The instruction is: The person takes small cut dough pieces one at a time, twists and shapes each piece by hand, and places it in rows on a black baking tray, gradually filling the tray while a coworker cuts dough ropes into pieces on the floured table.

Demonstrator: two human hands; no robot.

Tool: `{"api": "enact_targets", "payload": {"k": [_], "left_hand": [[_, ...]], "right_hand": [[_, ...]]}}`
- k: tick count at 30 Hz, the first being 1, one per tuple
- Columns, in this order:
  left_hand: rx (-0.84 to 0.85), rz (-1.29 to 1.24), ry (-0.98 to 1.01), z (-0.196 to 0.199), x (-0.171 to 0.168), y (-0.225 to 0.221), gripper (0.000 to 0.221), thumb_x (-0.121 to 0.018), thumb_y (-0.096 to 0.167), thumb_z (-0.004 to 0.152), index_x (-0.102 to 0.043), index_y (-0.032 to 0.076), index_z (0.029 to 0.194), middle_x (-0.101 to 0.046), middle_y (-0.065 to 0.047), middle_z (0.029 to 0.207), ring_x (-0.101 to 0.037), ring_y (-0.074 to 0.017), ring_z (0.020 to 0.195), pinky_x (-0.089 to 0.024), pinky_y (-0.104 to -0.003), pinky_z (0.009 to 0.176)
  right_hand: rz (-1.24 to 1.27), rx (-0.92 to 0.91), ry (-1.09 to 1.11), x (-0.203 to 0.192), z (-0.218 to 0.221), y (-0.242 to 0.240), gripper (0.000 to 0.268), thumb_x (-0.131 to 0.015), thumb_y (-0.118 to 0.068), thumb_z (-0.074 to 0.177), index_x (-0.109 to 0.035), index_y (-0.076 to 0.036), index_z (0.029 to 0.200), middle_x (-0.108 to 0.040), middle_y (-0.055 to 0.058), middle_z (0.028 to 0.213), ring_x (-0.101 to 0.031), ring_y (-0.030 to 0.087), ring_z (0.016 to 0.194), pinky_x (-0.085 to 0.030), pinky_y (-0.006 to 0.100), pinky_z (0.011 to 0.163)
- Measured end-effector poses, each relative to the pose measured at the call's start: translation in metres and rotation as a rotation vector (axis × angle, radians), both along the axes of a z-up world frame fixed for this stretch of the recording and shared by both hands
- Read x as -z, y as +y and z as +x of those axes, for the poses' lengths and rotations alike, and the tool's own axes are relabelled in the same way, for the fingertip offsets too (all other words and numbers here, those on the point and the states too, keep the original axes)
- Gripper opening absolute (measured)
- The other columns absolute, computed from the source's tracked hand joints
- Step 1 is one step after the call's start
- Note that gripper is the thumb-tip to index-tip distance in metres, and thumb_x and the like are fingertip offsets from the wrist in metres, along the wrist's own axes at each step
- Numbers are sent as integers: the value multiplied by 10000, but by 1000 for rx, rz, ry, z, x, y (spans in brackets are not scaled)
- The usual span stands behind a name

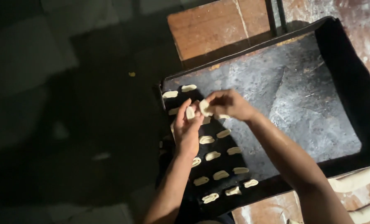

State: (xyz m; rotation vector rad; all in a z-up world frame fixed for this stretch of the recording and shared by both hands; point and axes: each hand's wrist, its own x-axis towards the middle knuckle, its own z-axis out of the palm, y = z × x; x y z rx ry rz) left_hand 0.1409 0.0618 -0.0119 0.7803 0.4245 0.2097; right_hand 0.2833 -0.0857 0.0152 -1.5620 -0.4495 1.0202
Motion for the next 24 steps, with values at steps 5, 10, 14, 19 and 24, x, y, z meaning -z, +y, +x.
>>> {"api": "enact_targets", "payload": {"k": [5, 10, 14, 19, 24], "left_hand": [[-74, -181, 128, -2, -11, 11, 466, -560, -49, 950, -488, 32, 1403, -577, -185, 1419, -571, -318, 1343, -470, -454, 1141], [-72, -262, 62, -13, -30, 10, 444, -591, -4, 956, -486, 18, 1387, -572, -194, 1423, -555, -324, 1353, -452, -447, 1120], [-78, -296, 78, -21, -28, 5, 466, -607, 49, 934, -482, 32, 1383, -572, -199, 1418, -555, -330, 1356, -440, -456, 1115], [10, -315, -48, -23, -34, -27, 456, -557, 165, 988, -469, 55, 1422, -524, -195, 1481, -493, -333, 1412, -392, -476, 1160], [140, -79, -232, -32, -43, -78, 559, -440, 300, 1109, -354, 7, 1577, -338, -179, 1682, -264, -290, 1586, -182, -429, 1302]], "right_hand": [[-16, 132, -113, 23, 34, 9, 260, -795, -104, 879, -713, -13, 1108, -746, 38, 1003, -686, 113, 935, -568, 287, 862], [-476, 128, -1253, 25, 20, 27, 354, -836, -76, 763, -793, -186, 1097, -712, 92, 1026, -684, 325, 904, -541, 392, 756], [-266, 211, -1201, 11, 10, 7, 324, -791, -68, 811, -721, -106, 1126, -671, 101, 1099, -677, 308, 897, -559, 367, 752], [-218, 344, -698, -30, -36, -44, 235, -763, -66, 881, -737, -57, 1115, -715, 80, 968, -669, 162, 792, -557, 310, 720], [-45, 221, -219, -50, -95, -65, 469, -803, -112, 874, -628, -53, 1305, -772, 62, 1113, -717, 122, 998, -584, 293, 866]]}}
